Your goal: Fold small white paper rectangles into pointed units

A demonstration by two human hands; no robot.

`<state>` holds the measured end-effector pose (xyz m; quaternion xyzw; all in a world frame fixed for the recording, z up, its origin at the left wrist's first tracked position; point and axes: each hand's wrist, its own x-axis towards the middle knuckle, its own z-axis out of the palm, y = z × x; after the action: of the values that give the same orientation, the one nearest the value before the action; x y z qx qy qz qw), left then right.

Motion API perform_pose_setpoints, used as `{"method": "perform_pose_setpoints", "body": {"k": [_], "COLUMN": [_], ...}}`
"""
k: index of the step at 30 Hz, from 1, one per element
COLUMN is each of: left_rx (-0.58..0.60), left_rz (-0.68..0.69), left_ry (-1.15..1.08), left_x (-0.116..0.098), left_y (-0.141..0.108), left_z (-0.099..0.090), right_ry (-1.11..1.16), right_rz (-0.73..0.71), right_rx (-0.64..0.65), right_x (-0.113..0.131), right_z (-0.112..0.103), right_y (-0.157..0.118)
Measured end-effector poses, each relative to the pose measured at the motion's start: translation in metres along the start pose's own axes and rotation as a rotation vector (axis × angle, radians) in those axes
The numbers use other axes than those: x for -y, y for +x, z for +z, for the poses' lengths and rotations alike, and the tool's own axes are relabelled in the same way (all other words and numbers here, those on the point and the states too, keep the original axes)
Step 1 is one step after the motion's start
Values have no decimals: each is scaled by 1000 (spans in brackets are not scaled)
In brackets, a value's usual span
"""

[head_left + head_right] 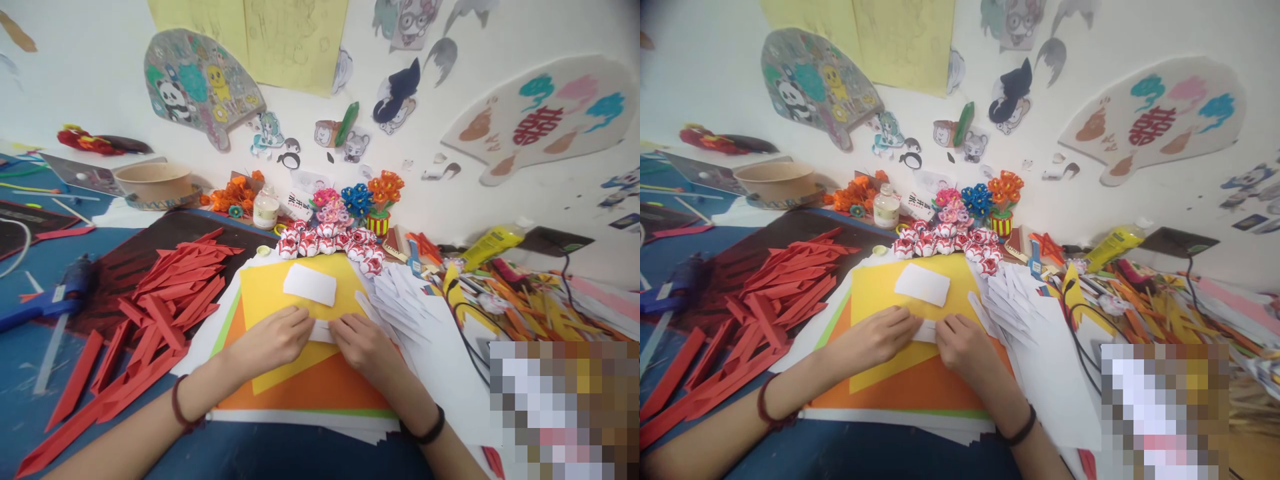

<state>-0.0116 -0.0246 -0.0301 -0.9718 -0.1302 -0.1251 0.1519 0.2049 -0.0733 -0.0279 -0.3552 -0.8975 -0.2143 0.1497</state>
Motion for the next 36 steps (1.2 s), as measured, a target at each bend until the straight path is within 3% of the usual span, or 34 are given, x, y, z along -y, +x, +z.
{"method": "perform_pose_setpoints", "body": {"k": [12, 18, 22, 28, 36], "left_rx": [13, 10, -5, 7, 12], "left_rz": [-5, -5, -25, -25, -27], "left_ry": [27, 30, 2, 43, 44], "left_x": [-1, -1, 0, 0, 1], "left_y": [1, 1, 0, -1, 0], "left_z": [-4, -4, -1, 1, 0], "right_ry": [-144, 6, 135, 175, 249], "right_rz": [173, 263, 235, 170, 265], "right_rx": [64, 30, -31, -69, -39], "right_x": [2, -1, -5, -4, -5], "right_z": [-3, 1, 3, 1, 8], "right_y": [3, -4, -7, -6, -8]}}
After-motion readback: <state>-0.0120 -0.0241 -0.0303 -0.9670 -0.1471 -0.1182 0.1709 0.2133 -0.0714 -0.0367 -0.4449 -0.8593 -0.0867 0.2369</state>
